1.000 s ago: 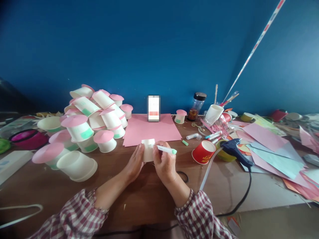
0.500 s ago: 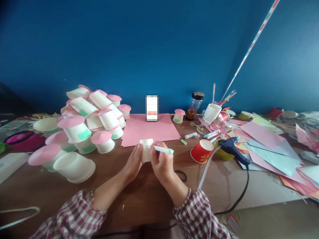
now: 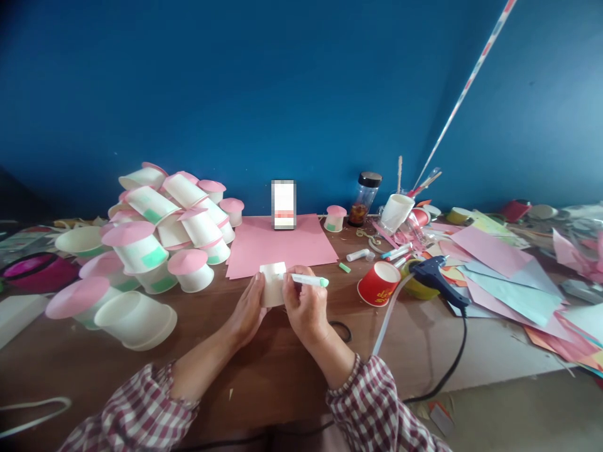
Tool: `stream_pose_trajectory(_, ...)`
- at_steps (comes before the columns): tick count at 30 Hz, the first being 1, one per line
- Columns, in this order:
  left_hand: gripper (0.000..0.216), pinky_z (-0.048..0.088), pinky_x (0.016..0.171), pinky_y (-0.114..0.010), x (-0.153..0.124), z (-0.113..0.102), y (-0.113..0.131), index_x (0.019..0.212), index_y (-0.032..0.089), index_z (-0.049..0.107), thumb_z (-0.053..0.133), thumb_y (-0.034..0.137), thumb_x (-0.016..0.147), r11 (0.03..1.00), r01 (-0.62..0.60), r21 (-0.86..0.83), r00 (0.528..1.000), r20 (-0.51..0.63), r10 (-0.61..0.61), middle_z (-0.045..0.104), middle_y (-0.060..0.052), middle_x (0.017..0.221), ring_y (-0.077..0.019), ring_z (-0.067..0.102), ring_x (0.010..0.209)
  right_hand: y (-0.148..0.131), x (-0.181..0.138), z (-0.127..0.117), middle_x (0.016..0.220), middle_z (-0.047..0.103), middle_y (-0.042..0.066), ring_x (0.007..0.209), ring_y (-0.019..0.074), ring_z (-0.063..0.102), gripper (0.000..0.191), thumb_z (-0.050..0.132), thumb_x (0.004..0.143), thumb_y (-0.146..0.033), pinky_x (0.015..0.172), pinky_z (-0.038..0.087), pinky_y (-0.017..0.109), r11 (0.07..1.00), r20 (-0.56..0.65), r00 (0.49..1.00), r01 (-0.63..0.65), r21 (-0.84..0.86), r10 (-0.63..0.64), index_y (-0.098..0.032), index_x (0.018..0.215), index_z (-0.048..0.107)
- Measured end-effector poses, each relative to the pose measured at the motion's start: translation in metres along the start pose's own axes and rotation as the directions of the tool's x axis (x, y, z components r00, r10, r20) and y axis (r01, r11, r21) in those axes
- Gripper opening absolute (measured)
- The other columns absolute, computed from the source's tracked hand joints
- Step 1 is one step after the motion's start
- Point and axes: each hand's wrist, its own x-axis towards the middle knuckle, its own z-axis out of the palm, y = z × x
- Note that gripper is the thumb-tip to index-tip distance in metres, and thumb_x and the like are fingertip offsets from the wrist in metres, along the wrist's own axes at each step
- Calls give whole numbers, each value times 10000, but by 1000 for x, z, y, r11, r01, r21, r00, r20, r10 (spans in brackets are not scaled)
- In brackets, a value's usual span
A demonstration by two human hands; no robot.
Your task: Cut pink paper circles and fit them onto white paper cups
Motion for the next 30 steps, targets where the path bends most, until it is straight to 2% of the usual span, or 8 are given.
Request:
stream_pose_trajectory(10,507,474,807,-344,-1,4,4,1163,188,532,396,566,854,997,64,-49,998,11,-64,597,-127,1158,-259,554,1045,2,0,0,756,642,43,625,145,609,154,457,898,-256,586,499,237,1000,-23,1000,-5,-20,5,-176,873,587)
stream_pose_trajectory(18,484,466,816,-331,-1,2,5,1158,187,522,393,549,865,993,80,-90,997,8,-79,586,-113,1181,-245,546,1054,4,-2,1,735,629,34,622,146,603,128,478,883,-240,596,496,245,999,18,1000,7,-41,-6,-182,851,587)
stream_pose_trajectory(25,454,453,836,-331,-1,4,7,1135,192,547,406,530,867,989,84,-120,996,38,-80,601,-107,1157,-239,552,1043,3,-1,1,796,645,49,647,140,609,102,482,885,-204,583,493,232,1000,-12,1000,24,-17,-24,-181,868,579)
stream_pose_trajectory(30,497,452,819,-336,0,1,4,1142,197,536,392,574,852,990,94,-104,995,-3,-95,591,-104,1166,-237,554,1016,4,-2,1,766,637,44,649,150,608,120,472,887,-225,611,498,246,999,44,999,27,-26,-26,-175,873,580)
